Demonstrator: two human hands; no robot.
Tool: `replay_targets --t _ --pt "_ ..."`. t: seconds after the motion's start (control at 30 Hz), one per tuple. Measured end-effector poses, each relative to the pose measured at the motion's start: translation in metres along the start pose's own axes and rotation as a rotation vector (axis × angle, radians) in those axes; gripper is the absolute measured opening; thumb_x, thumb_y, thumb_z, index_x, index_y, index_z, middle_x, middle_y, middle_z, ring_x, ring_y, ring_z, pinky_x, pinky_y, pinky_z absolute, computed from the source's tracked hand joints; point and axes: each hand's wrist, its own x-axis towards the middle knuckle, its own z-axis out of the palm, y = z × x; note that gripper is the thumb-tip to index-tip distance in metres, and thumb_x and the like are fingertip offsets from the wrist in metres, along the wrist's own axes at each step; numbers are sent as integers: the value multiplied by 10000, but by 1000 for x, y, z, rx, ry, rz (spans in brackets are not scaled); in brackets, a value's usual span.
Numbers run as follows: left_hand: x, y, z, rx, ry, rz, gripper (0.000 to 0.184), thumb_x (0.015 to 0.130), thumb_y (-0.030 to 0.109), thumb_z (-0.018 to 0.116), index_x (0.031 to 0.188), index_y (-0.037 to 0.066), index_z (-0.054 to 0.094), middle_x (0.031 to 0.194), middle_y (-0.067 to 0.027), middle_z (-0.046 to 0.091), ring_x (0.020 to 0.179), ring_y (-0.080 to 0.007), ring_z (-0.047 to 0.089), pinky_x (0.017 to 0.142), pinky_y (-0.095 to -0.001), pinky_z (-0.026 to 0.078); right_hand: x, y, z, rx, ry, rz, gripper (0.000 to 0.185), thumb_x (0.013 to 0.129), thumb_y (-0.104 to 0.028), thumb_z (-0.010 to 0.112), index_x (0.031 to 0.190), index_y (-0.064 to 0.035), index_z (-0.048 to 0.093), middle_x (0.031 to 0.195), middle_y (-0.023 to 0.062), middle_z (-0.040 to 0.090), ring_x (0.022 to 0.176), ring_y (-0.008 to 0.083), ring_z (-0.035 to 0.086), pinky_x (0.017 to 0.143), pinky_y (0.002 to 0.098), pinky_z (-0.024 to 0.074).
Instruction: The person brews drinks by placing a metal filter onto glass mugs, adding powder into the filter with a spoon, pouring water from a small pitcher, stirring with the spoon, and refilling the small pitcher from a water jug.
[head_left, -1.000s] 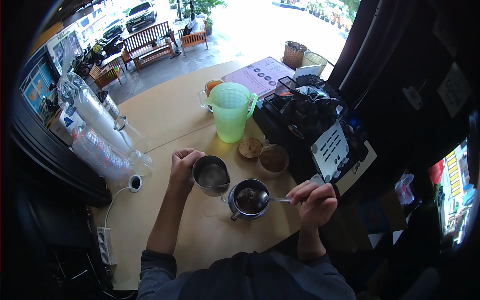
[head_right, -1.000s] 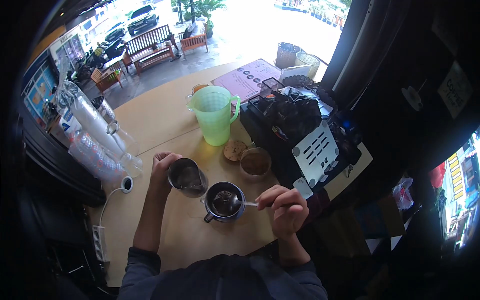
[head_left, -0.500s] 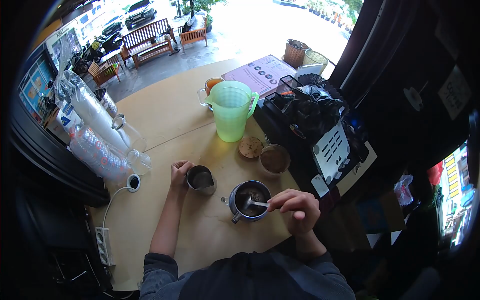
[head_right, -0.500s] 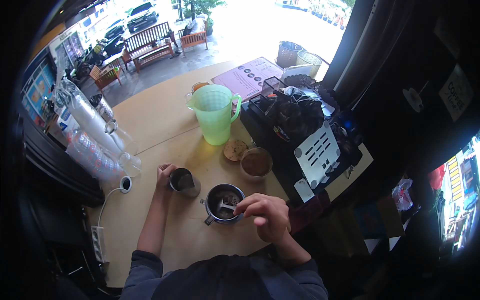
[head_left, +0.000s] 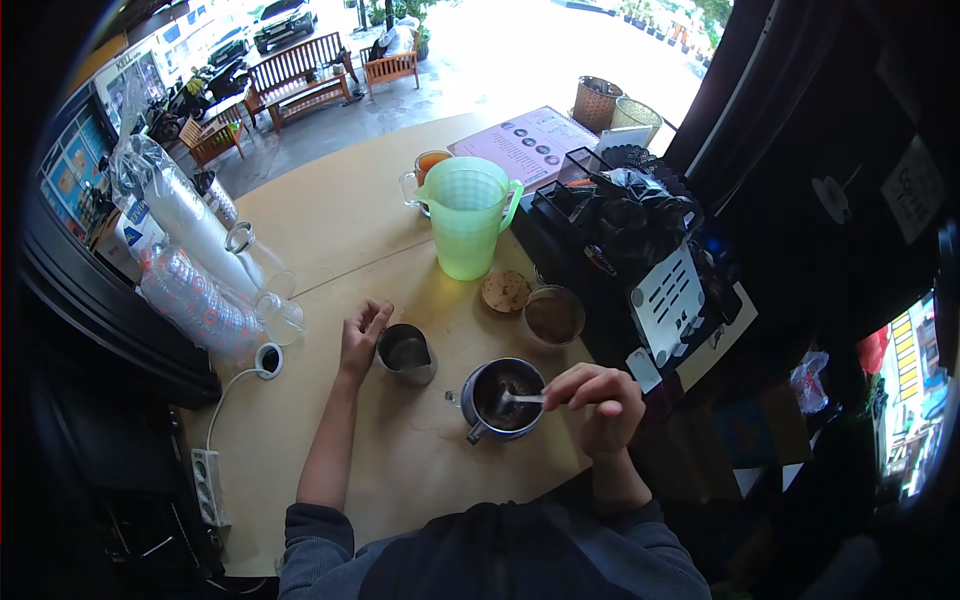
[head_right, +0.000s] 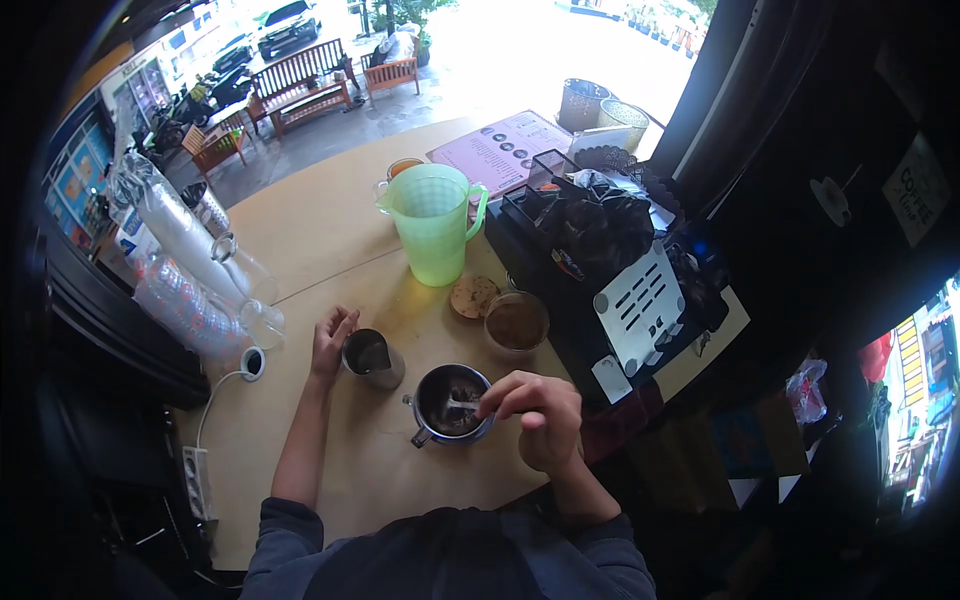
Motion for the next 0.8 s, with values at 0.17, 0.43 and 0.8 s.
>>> replay_targets --t 0.17,0.43,0.8 --pt "-24 56 21 286 281 580 365 824 306 727 988 39 539 982 -117 576 950 -268 558 893 -413 430 17 -7 11 -50 -37 81 581 960 -537 382 738 -9 482 635 201 610 566 244 625 561 358 545" --pt "-97 118 98 194 -545 471 997 620 335 892 1376 9 331 1285 -182 536 1227 -307 524 1048 -392 410 19 3 7 -46 -81 -29 540 994 -469 376 740 -16 524 686 153 653 580 219 652 515 297 511" --pt "-100 102 99 220 -558 423 867 664 138 829 1381 35 353 1236 -171 560 1131 -285 596 955 -358 483 6 17 -2 164 37 -11 538 987 -477 384 756 -12 523 712 191 658 601 254 667 538 326 542"
